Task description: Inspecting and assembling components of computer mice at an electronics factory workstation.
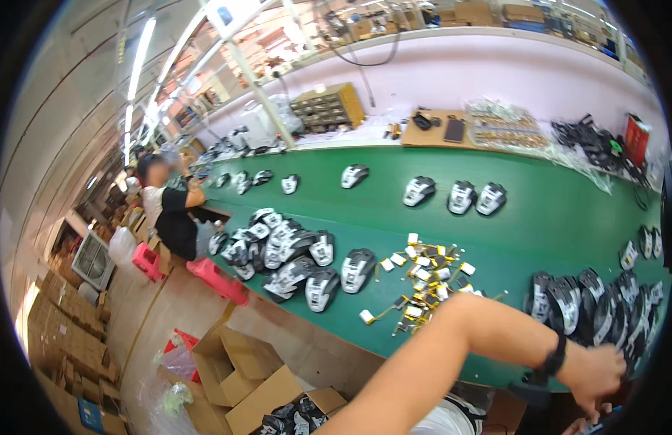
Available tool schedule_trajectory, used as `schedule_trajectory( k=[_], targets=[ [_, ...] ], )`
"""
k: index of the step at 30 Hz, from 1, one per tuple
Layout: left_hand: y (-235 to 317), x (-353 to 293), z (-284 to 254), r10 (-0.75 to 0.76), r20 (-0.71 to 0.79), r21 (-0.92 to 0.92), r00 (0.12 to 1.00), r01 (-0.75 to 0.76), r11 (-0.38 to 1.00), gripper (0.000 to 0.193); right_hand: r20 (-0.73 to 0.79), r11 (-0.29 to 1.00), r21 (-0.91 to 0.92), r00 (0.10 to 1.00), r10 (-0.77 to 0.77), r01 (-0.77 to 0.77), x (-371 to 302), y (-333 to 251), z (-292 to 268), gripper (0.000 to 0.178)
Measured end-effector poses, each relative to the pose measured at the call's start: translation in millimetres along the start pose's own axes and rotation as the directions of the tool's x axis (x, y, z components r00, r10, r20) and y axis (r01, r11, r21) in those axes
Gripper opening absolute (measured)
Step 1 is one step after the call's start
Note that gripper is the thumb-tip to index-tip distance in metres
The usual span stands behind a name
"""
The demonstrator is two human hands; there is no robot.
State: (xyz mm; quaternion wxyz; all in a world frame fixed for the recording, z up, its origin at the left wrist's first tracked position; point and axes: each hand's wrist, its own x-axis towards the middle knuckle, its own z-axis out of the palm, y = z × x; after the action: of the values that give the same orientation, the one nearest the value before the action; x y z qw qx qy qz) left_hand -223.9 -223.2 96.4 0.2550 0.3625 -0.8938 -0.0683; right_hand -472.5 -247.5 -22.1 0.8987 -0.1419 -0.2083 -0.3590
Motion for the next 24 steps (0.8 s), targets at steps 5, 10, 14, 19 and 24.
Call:
schedule_trajectory(
  k=[5, 10, 14, 19, 24],
  targets=[
    [-82.7, -102.3, -73.7, -0.176, -0.327, 0.299, 0.929, 0.278, 0.913, 0.014, -0.404, 0.919, -0.246, 0.83, -0.385, 0.307, -42.6, 20.2, -54.3, 0.049],
    [-181.7, -228.4, -140.7, -0.603, -0.519, 0.441, 0.606, 0.794, 0.418, 0.041, -0.725, 0.768, -0.626, 0.262, -0.637, 0.137, -143.7, 30.4, -171.5, 0.037],
    [-225.5, -286.1, -141.6, -0.819, -0.527, 0.401, 0.227, 0.916, -0.005, 0.068, -0.766, 0.762, -0.643, 0.052, -0.641, -0.079, -179.1, 21.0, -203.6, 0.028],
    [-240.4, -292.6, -127.4, -0.895, -0.438, 0.241, -0.084, 0.948, -0.207, 0.111, -0.765, 0.732, -0.608, -0.017, -0.643, -0.308, -199.9, -27.8, -230.3, 0.018],
    [-232.4, -299.0, -138.8, -0.905, -0.352, 0.187, -0.237, 0.93, -0.316, 0.117, -0.722, 0.6, -0.672, 0.203, -0.661, -0.435, -162.2, -58.3, -212.2, 0.016]
  ],
)
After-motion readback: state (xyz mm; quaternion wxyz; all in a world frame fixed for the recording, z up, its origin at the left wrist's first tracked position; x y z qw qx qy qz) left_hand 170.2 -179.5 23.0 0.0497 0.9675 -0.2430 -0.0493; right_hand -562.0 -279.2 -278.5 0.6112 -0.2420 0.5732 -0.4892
